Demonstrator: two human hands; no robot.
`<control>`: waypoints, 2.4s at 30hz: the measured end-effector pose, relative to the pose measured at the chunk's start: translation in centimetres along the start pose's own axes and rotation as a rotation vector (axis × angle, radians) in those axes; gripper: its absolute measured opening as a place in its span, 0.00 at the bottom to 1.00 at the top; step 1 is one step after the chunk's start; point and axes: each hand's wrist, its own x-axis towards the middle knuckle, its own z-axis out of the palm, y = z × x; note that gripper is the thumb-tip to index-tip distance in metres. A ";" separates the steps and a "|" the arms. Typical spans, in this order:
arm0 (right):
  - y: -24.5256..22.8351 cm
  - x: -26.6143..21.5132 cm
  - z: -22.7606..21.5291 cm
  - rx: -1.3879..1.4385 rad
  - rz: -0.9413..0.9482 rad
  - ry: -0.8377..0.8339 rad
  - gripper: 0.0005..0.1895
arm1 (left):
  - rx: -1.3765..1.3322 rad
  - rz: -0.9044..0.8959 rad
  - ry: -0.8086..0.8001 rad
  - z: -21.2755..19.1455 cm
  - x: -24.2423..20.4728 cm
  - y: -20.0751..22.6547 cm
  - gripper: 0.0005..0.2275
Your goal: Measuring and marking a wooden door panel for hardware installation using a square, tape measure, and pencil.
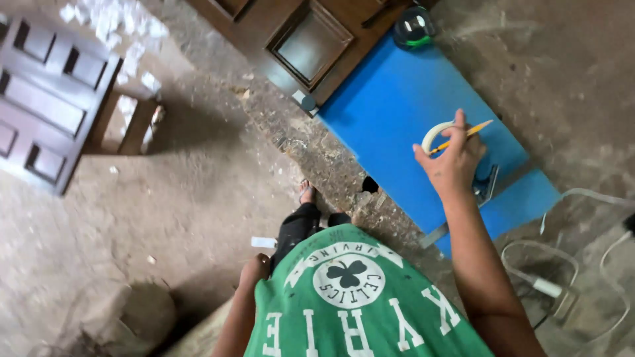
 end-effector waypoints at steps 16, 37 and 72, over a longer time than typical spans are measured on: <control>1.0 4.2 6.8 0.287 0.104 0.229 0.31 | -0.234 -0.223 0.404 9.9 -6.1 -0.2 0.17; 1.3 3.6 7.3 0.090 -0.002 0.278 0.27 | -0.389 -0.154 0.316 -3.8 1.9 4.2 0.25; -6.0 8.0 10.3 -0.120 0.420 0.421 0.01 | 0.944 1.028 0.697 -38.1 14.9 19.0 0.54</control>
